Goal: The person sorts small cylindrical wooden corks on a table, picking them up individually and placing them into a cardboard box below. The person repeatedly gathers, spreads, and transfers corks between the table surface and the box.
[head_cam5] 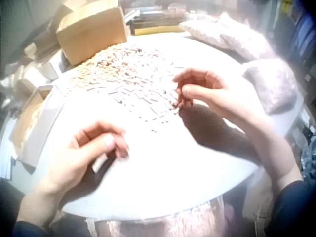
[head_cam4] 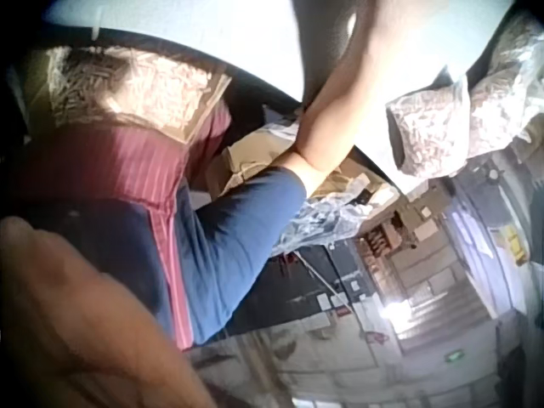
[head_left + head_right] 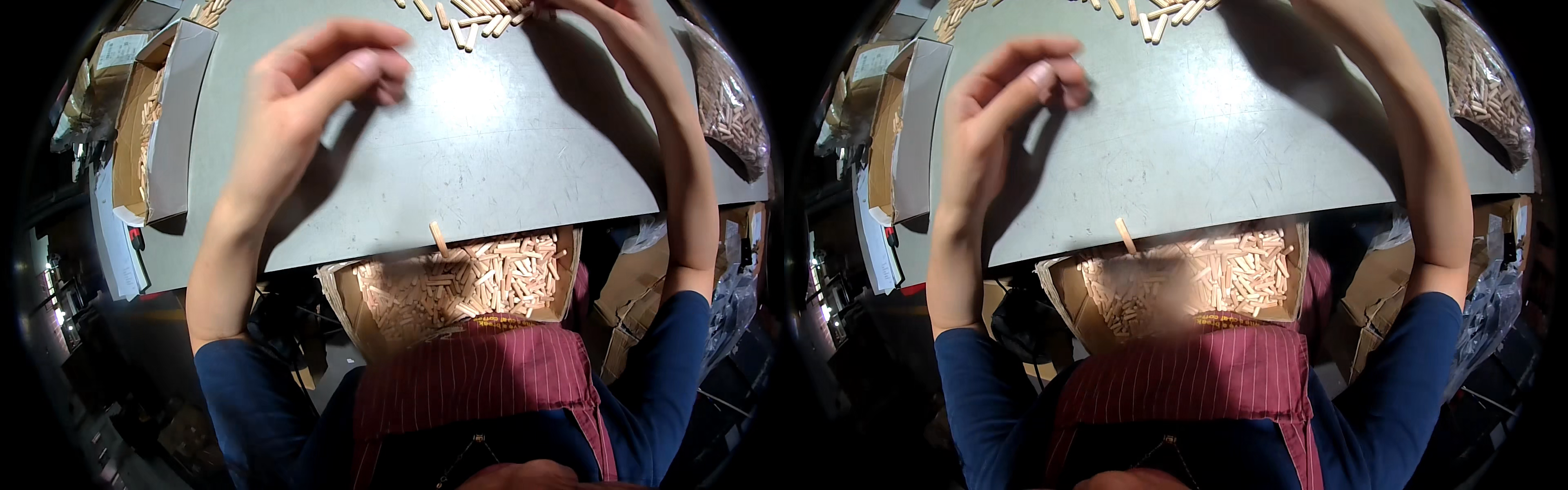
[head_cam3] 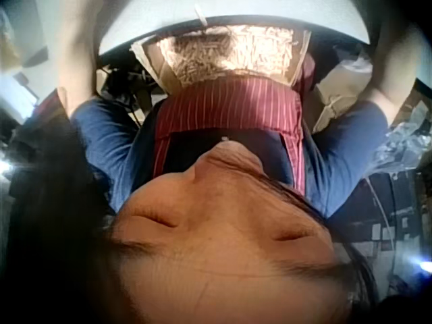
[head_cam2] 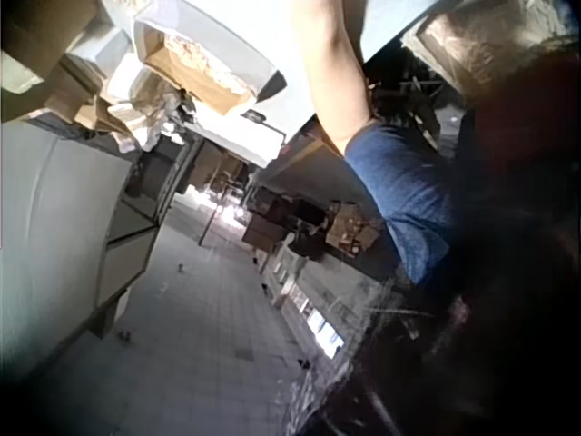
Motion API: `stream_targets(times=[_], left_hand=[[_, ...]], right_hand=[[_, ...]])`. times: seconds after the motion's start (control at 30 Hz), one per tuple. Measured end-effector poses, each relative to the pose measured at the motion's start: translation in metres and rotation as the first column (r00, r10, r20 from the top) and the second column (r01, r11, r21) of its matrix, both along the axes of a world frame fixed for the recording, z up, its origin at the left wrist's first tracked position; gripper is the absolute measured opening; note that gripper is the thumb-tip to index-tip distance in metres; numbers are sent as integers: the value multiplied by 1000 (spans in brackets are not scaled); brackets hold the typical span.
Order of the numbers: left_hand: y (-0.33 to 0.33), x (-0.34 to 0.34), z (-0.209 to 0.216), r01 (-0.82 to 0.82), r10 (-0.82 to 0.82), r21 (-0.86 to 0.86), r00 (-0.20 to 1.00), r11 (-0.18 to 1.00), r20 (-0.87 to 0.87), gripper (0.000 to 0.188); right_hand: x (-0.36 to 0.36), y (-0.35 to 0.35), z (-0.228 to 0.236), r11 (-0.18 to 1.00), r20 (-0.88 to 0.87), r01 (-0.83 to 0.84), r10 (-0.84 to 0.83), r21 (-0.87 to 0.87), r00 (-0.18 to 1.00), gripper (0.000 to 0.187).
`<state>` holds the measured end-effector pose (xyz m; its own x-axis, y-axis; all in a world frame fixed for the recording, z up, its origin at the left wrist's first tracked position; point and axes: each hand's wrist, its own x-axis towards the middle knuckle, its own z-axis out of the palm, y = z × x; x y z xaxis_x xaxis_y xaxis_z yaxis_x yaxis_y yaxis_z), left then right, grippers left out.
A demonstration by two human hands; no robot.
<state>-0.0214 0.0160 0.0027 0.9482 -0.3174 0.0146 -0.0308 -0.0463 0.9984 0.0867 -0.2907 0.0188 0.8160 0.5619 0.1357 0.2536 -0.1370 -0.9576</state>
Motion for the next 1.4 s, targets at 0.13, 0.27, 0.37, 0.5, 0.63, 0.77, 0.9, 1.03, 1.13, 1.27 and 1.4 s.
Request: stream_targets(times=[0.13, 0.27, 0.37, 0.5, 0.63, 0.77, 0.9, 1.03, 1.13, 1.27, 1.4], left_hand=[[21, 11, -7, -171, 126, 187, 965, 967, 229, 50], [-10, 0, 3, -293, 279, 310, 956, 904, 91, 56], [-15, -2, 13, -235, 61, 726, 964, 646, 258, 68], [-11, -1, 14, -214, 20, 855, 972, 472, 233, 78], [-3, 7, -15, -392, -180, 754, 815, 527, 550, 70], [0, 5, -24, -389, -336, 812, 767, 435, 547, 81], [-2, 0, -21, -365, -336, 822, 781, 438, 526, 83], [-3, 0, -19, -348, -302, 814, 802, 466, 516, 76], [3, 6, -23, -385, -232, 771, 801, 507, 552, 68], [15, 13, -25, -412, -139, 758, 828, 506, 543, 68], [16, 14, -29, -404, -177, 807, 839, 431, 514, 70]], right_hand=[[10, 18, -23, 955, 253, 178, -116, -239, 961, 53], [11, 28, -29, 793, 353, 83, 173, -604, 920, 90], [-4, 34, -14, 484, 429, 202, 422, -852, 799, 101], [-20, 37, -23, 596, 430, 21, 554, -803, 713, 110], [-38, 44, -35, 649, 580, 50, 640, -759, 504, 107], [-46, 45, -29, 625, 568, 67, 652, -777, 503, 110], [-32, 35, -28, 690, 608, 84, 566, -719, 557, 98], [-1, 19, -23, 814, 604, 43, 394, -580, 693, 90], [12, 10, -28, 912, 625, 135, 152, -387, 766, 64], [20, -1, -24, 885, 567, 234, 39, -401, 823, 59], [19, 2, -27, 838, 714, 279, 174, -469, 678, 46]])
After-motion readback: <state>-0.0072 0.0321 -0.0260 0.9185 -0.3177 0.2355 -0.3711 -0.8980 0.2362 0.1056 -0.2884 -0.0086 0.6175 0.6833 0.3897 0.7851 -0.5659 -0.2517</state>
